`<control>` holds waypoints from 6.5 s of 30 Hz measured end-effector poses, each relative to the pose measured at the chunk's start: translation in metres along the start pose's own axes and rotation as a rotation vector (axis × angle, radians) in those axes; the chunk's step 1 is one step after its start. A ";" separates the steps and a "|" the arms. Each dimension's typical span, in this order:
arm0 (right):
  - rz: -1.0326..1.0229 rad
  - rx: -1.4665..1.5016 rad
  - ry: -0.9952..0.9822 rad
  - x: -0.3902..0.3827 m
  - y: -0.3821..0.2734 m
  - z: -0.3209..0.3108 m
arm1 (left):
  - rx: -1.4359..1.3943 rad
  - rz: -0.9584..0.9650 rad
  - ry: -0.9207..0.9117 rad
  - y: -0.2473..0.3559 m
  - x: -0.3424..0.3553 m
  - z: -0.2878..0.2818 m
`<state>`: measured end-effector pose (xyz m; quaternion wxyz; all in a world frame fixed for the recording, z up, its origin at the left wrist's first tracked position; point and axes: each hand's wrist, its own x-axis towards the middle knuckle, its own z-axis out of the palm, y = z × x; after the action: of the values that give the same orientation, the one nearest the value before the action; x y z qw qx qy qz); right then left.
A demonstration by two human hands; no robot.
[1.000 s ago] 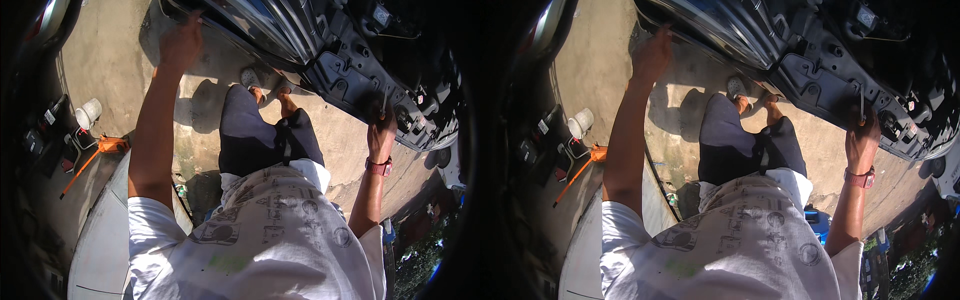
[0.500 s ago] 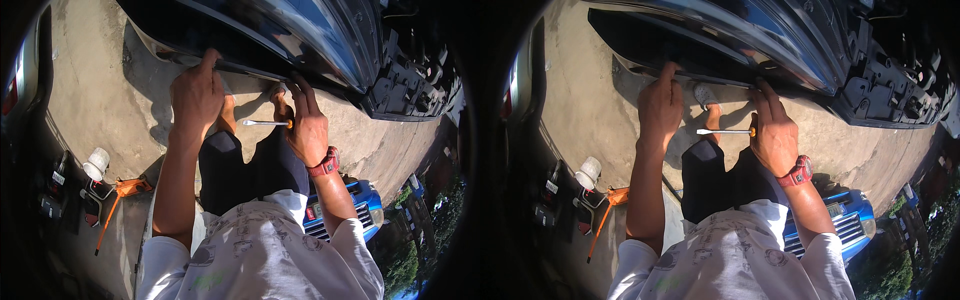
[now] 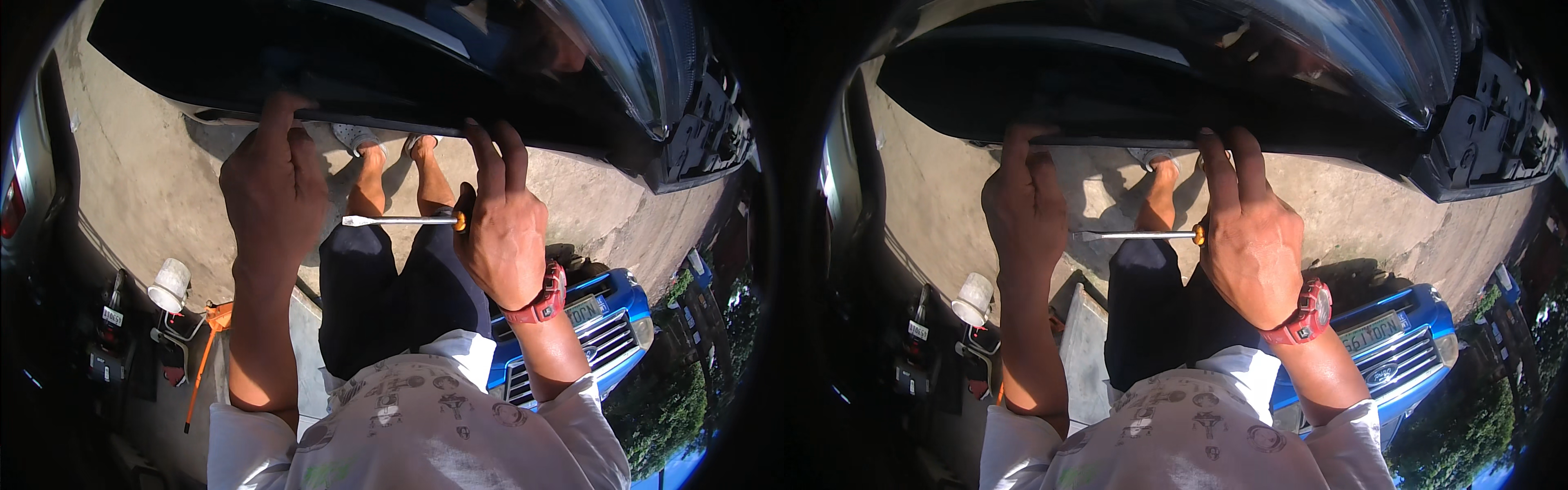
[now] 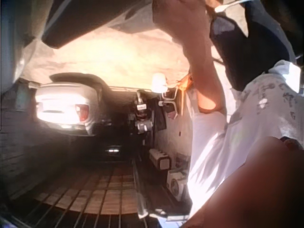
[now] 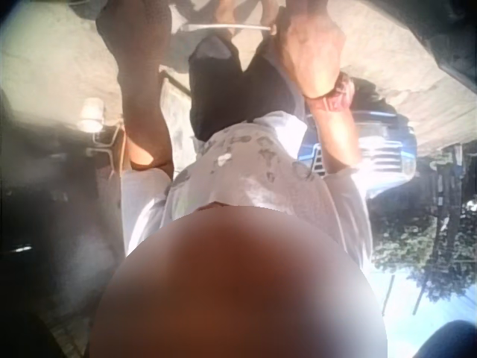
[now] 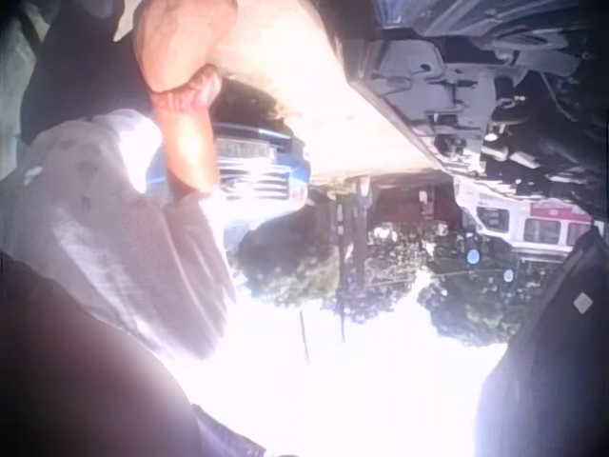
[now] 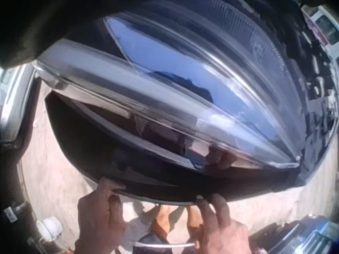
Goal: The person removes a headlight assembly from the front of a car, then uses a screwdriver to detach a plastic underbody panel near the wheel well. They then reattach the headlight and secure the front bumper area with the screwdriver.
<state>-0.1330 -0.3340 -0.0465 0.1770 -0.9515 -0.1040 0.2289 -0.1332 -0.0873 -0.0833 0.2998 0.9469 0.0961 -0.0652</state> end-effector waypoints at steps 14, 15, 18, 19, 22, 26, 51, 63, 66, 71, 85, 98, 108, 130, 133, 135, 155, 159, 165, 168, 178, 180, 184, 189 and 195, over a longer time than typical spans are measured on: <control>-0.128 0.028 0.025 0.001 0.015 -0.005 | -0.005 -0.114 0.043 0.005 -0.013 0.012; -0.131 0.037 0.016 0.001 0.016 -0.006 | 0.001 -0.107 0.044 0.004 -0.013 0.012; -0.149 0.048 0.013 0.002 0.018 -0.008 | 0.004 -0.109 0.048 0.003 -0.017 0.013; -0.148 0.050 0.004 0.003 0.018 -0.008 | 0.003 -0.113 0.046 0.003 -0.017 0.013; -0.161 0.063 -0.028 0.007 0.020 -0.008 | 0.040 -0.077 0.085 0.002 -0.011 0.015; -0.225 0.102 0.055 0.016 0.025 -0.005 | 0.014 -0.079 0.127 0.001 0.003 0.018; -0.091 -0.114 -0.012 0.010 0.010 -0.006 | -0.078 0.055 0.172 -0.003 0.000 0.029; -0.032 -0.125 -0.049 0.009 0.008 -0.008 | -0.129 0.052 0.105 -0.003 0.006 0.025; -0.049 -0.115 -0.018 0.009 -0.001 -0.011 | -0.128 0.070 0.154 0.000 0.012 0.020; -0.074 -0.096 0.001 0.009 -0.015 -0.022 | -0.128 0.048 0.092 0.001 0.016 0.007; -0.114 -0.039 -0.016 -0.009 -0.012 -0.049 | 0.020 0.062 -0.115 0.001 0.034 -0.023; 0.071 0.247 0.082 -0.113 0.019 -0.065 | 0.142 0.154 -0.072 -0.002 0.030 -0.016; 0.106 0.312 0.270 -0.135 0.059 -0.105 | 0.156 -0.040 -0.261 0.004 0.048 -0.015; 0.454 0.460 0.222 -0.236 0.365 -0.159 | 0.172 -0.410 0.277 0.070 -0.035 0.049; 0.523 0.434 0.249 -0.250 0.437 -0.205 | -0.401 -0.501 0.303 0.133 -0.082 0.112; 0.529 0.404 0.289 -0.243 0.469 -0.237 | -0.821 -0.675 0.133 0.199 -0.105 0.145; 0.060 0.035 0.109 -0.097 0.555 -0.457 | -0.791 -0.084 -0.582 0.625 0.077 0.220; -0.037 0.033 0.055 -0.068 0.569 -0.471 | -0.512 0.003 -0.350 0.640 0.083 0.221; -0.159 -0.045 -0.092 -0.025 0.583 -0.496 | -0.299 -0.038 -0.206 0.659 0.080 0.226; -0.278 -0.060 -0.135 -0.004 0.592 -0.509 | -0.234 -0.052 -0.036 0.670 0.077 0.240; -0.671 -0.065 -0.248 0.051 0.619 -0.534 | -0.136 -0.316 0.223 0.708 0.076 0.283; -0.714 -0.088 -0.275 0.059 0.622 -0.538 | -0.125 -0.378 0.250 0.715 0.076 0.289; -0.792 -0.130 -0.306 0.073 0.623 -0.542 | -0.079 -0.409 0.411 0.726 0.074 0.299; -0.894 -0.109 -0.332 0.093 0.620 -0.550 | -0.054 -0.482 0.457 0.738 0.073 0.309; -1.000 -0.186 -0.362 0.111 0.607 -0.556 | 0.007 -0.519 0.490 0.750 0.074 0.314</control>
<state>0.2980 -1.0195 0.1389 0.1585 -0.7430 -0.5931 0.2666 0.0838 -0.8605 0.0654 0.2381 0.8794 0.4023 0.0896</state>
